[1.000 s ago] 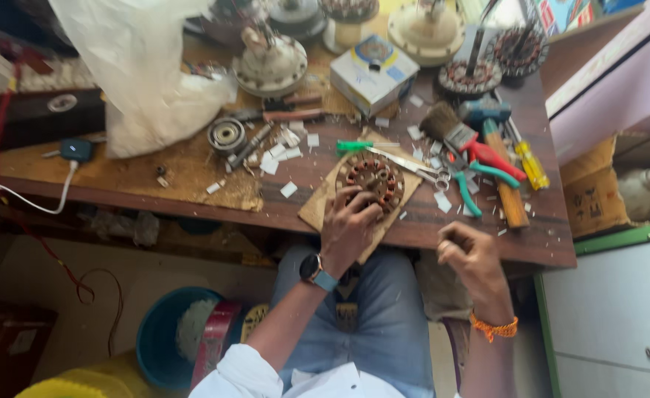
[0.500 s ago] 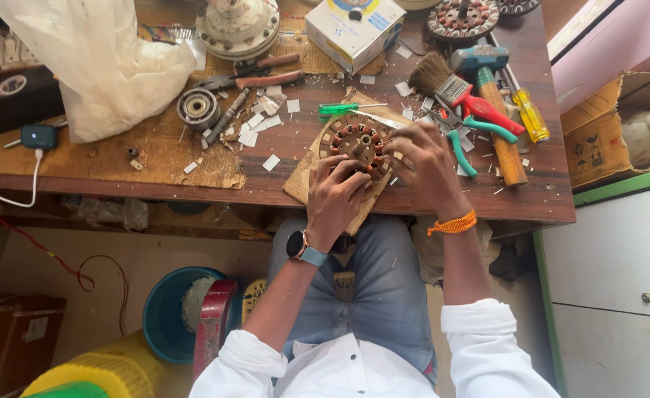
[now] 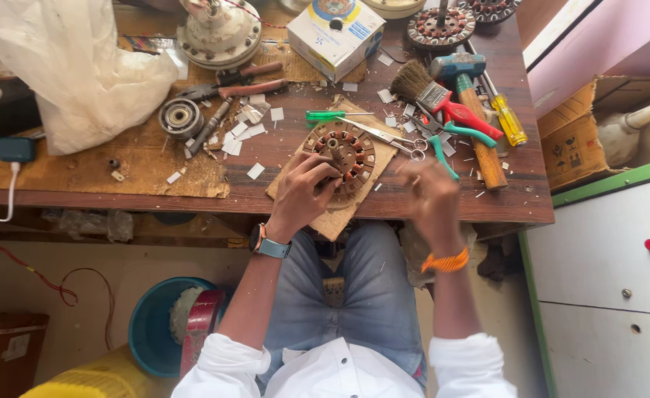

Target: The person inserts small white insulating pieces into the slots of a motor stator, then uses scissors to trim a red wire and places it on the workbench. The person continues inserting insulating pieces into the stator slots.

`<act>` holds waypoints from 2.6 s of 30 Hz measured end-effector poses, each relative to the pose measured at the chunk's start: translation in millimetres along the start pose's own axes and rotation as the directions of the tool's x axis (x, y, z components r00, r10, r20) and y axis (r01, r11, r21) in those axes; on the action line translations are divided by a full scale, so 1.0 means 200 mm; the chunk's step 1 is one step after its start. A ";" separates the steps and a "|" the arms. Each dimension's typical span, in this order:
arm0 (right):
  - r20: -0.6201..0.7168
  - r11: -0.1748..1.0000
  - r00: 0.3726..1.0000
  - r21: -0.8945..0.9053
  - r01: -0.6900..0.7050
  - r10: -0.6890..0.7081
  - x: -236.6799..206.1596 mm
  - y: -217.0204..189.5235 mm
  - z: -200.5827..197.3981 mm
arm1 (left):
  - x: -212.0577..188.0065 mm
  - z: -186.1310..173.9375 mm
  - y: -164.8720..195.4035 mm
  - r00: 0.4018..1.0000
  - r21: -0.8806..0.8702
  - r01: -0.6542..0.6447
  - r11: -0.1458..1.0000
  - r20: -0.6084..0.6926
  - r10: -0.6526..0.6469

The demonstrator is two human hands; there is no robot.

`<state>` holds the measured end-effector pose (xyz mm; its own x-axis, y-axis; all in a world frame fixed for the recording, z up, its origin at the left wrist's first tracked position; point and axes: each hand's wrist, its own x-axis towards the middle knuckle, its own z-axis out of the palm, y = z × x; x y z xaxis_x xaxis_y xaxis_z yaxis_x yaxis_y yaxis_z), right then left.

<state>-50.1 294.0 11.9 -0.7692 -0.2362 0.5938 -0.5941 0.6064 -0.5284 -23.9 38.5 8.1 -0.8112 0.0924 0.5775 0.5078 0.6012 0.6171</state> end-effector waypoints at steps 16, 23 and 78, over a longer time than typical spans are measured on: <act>0.494 0.916 0.860 -0.391 0.091 0.125 0.48 0.17 0.07 | 0.05 -0.03 0.03 0.874 -0.266 0.394 0.880 -0.187 -0.448; 0.398 0.963 0.914 -0.268 0.031 0.081 0.50 0.10 -0.07 | 0.14 -0.08 -0.08 0.974 -0.383 0.156 0.911 -0.093 -0.206; 0.207 -0.140 0.421 0.973 -0.184 0.883 -0.85 0.71 -0.36 | 0.19 -0.19 -0.37 0.894 -0.353 0.360 0.863 0.396 -0.211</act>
<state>13.7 475.6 -120.6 -0.8974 0.2790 -0.3417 -0.0043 -0.7801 -0.6256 -81.0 -32.7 4.9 -0.9469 0.2705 0.1740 0.2485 0.2720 0.9297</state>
